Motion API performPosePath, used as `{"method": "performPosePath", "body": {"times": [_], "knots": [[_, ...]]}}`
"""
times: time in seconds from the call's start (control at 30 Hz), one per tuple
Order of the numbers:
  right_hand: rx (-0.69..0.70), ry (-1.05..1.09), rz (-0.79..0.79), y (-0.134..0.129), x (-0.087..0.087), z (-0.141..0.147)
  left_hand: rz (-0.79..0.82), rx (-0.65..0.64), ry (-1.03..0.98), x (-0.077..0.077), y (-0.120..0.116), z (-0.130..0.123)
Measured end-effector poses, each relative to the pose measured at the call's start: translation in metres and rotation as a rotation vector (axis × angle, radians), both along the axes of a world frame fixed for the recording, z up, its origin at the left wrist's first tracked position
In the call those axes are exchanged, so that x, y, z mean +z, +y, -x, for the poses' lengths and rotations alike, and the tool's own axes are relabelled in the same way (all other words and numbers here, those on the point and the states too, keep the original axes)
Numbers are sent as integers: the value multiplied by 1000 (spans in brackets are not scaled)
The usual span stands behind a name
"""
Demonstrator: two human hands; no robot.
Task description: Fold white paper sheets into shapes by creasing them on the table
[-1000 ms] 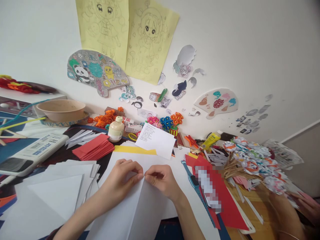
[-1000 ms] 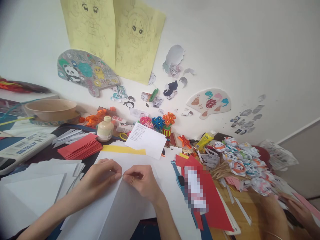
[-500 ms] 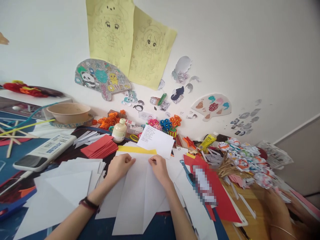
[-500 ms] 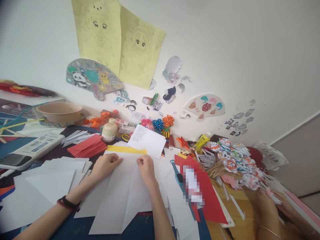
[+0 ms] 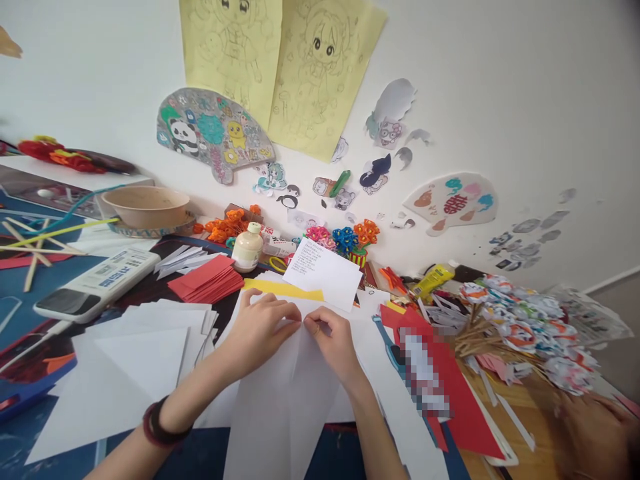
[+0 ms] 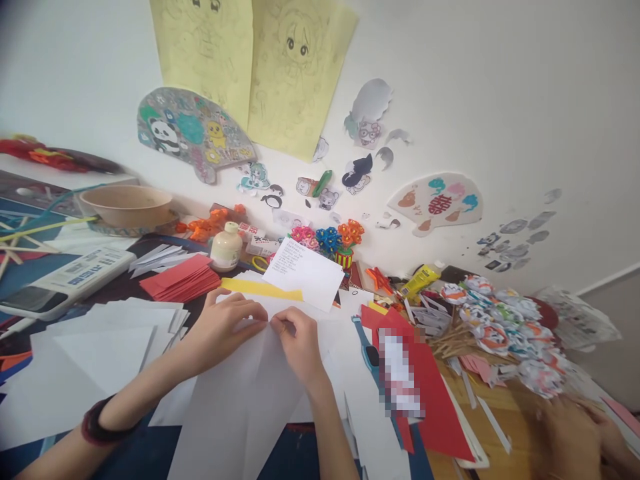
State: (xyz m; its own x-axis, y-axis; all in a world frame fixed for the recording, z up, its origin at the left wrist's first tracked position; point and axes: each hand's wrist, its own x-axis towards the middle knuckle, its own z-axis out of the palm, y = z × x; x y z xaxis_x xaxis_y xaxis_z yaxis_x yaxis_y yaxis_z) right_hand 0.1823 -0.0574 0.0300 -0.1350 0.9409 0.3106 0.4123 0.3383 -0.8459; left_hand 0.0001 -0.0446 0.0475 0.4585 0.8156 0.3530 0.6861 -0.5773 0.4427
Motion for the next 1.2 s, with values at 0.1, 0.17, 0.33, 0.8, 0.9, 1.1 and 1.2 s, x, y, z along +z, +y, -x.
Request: {"method": "performPosePath", "body": {"times": [0.1, 0.17, 0.33, 0.8, 0.9, 1.1, 1.2], "knots": [[22, -21, 1, -4, 3, 2, -40, -28, 67, 3, -2, 5], [27, -57, -1, -5, 4, 3, -53, -29, 106, 4, -4, 6], [58, -108, 21, -7, 7, 3, 40, -38, 92, 5, -9, 5], [193, -53, 164, -11, 17, -7, 206, -112, -83, 7, -12, 4], [190, -56, 153, -12, 16, -6, 202, -114, -79, 7, -12, 4], [183, -60, 141, -12, 15, -6, 197, -122, -74, 7, -12, 5], [172, -31, 146, -12, 14, -6, 197, -133, -88, 9, -13, 5]]}}
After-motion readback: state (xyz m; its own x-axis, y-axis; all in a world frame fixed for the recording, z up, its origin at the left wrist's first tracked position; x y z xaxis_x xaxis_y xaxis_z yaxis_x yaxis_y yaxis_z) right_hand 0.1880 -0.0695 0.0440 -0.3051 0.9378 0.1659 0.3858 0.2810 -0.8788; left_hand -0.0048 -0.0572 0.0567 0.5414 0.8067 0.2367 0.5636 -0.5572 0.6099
